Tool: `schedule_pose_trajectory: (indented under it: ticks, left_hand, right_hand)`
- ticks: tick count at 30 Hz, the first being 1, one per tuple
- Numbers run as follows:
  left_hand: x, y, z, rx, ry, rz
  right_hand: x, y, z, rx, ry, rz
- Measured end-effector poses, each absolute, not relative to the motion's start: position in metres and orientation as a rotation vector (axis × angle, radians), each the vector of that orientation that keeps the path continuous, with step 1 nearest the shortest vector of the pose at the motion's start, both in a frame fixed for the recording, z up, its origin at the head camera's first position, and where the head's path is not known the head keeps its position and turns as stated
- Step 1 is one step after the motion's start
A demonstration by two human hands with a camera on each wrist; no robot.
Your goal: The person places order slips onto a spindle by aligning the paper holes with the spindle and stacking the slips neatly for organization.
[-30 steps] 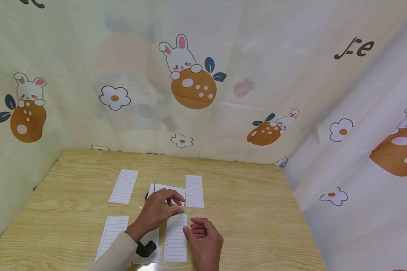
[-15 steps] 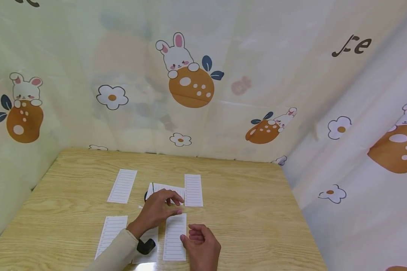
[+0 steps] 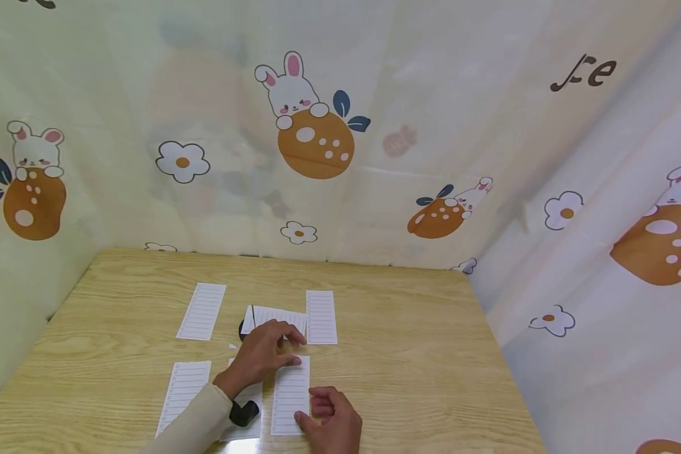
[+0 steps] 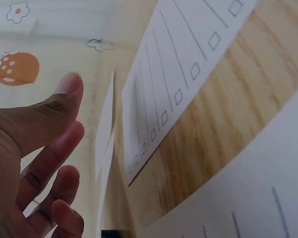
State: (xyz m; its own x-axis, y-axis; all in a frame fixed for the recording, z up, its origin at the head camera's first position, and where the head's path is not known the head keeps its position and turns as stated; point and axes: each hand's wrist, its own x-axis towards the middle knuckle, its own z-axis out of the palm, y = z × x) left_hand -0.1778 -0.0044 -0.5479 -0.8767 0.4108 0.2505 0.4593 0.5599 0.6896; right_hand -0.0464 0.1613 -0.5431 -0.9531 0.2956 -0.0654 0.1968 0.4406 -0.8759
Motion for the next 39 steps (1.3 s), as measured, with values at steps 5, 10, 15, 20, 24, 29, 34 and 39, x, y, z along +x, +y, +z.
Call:
schedule_pose_trajectory:
  ticks: [5, 10, 15, 20, 24, 29, 34, 39]
  left_hand:
    - [-0.178, -0.004, -0.552, -0.77, -2.727, -1.197]
    - [-0.178, -0.003, -0.555, -0.776, -2.752, -1.163]
    - [-0.177, -0.003, -0.558, -0.781, -2.776, -1.1]
    - [-0.175, -0.002, -0.562, -0.774, -2.812, -1.033]
    - [-0.175, 0.0, -0.563, -0.774, -2.817, -0.998]
    - [-0.174, 0.001, -0.563, -0.796, -2.782, -1.001]
    - [-0.173, 0.002, -0.563, -0.805, -2.787, -1.033]
    - [-0.173, 0.002, -0.563, -0.819, -2.799, -1.122]
  right_hand:
    - [-0.044, 0.163, -0.549, -0.406, -2.606, 1.554]
    - [-0.042, 0.162, -0.554, -0.357, -2.6, 1.555]
    - [-0.042, 0.163, -0.557, -0.333, -2.654, 1.496]
    - [-0.043, 0.163, -0.558, -0.318, -2.679, 1.443]
    - [-0.043, 0.161, -0.558, -0.331, -2.686, 1.444]
    - [-0.043, 0.16, -0.558, -0.343, -2.694, 1.43]
    - [-0.044, 0.161, -0.56, -0.325, -2.678, 1.424]
    - [-0.044, 0.162, -0.561, -0.309, -2.685, 1.412]
